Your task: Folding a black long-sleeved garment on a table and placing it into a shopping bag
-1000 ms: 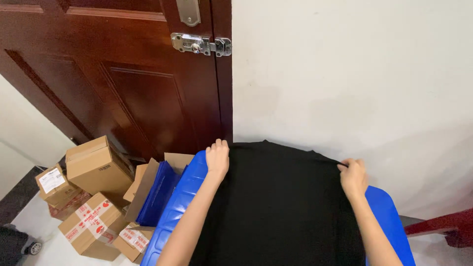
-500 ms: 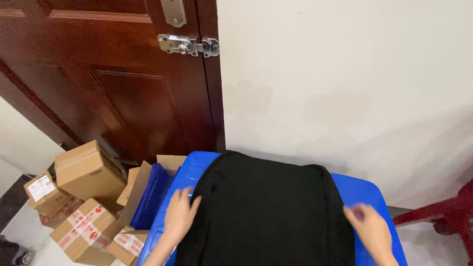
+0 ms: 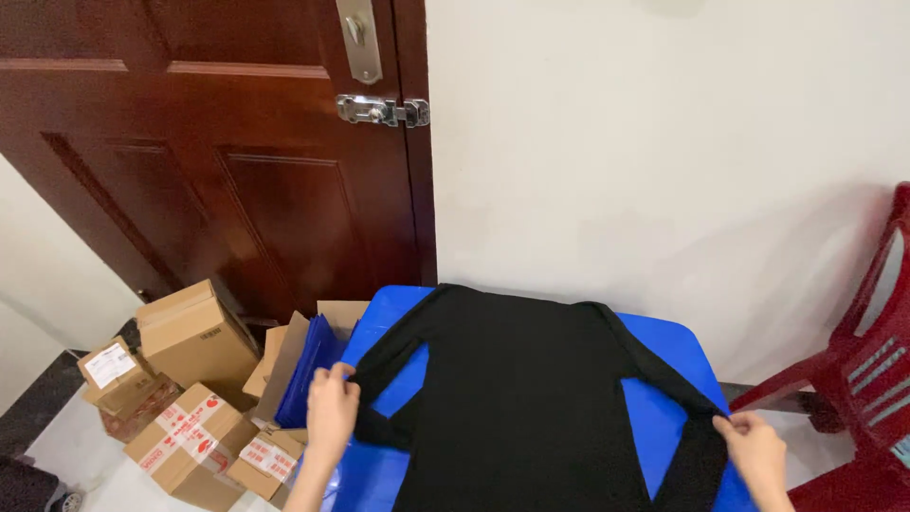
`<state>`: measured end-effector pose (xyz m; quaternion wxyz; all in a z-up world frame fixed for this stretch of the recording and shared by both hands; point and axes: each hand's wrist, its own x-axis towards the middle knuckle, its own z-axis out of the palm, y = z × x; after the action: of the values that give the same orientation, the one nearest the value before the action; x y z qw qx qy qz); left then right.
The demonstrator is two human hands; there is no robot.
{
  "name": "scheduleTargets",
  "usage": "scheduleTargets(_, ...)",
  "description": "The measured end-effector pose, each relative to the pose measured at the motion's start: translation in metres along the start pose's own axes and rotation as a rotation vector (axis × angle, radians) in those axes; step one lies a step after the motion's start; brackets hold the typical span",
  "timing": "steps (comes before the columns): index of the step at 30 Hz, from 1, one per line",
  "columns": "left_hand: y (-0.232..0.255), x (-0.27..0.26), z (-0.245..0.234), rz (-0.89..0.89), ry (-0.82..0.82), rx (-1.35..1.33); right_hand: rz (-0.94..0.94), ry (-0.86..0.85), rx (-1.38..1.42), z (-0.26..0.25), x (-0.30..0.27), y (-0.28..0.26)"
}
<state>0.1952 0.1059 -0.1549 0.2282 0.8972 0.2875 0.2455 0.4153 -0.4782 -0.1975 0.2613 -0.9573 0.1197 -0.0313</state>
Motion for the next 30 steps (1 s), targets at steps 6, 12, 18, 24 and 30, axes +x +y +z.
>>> scheduleTargets(6,-0.022,0.002,-0.006,-0.100,-0.043,0.035,0.012,0.101,-0.032,-0.017,-0.023,-0.015)
scheduleTargets(12,-0.005,-0.030,-0.011,-0.005,0.028,0.101,-0.343,0.379,-0.129,-0.004,-0.037,-0.047)
scheduleTargets(18,0.008,-0.052,0.031,0.187,-0.039,0.203,-0.754,0.079,-0.165,0.043,-0.050,-0.092)
scheduleTargets(24,-0.006,-0.035,-0.005,0.284,-0.086,-0.021,-0.602,0.155,-0.373,0.051,-0.042,-0.072)
scheduleTargets(30,-0.001,-0.007,-0.086,0.343,0.012,-0.054,-0.607,0.136,-0.265,0.060,-0.034,-0.046)
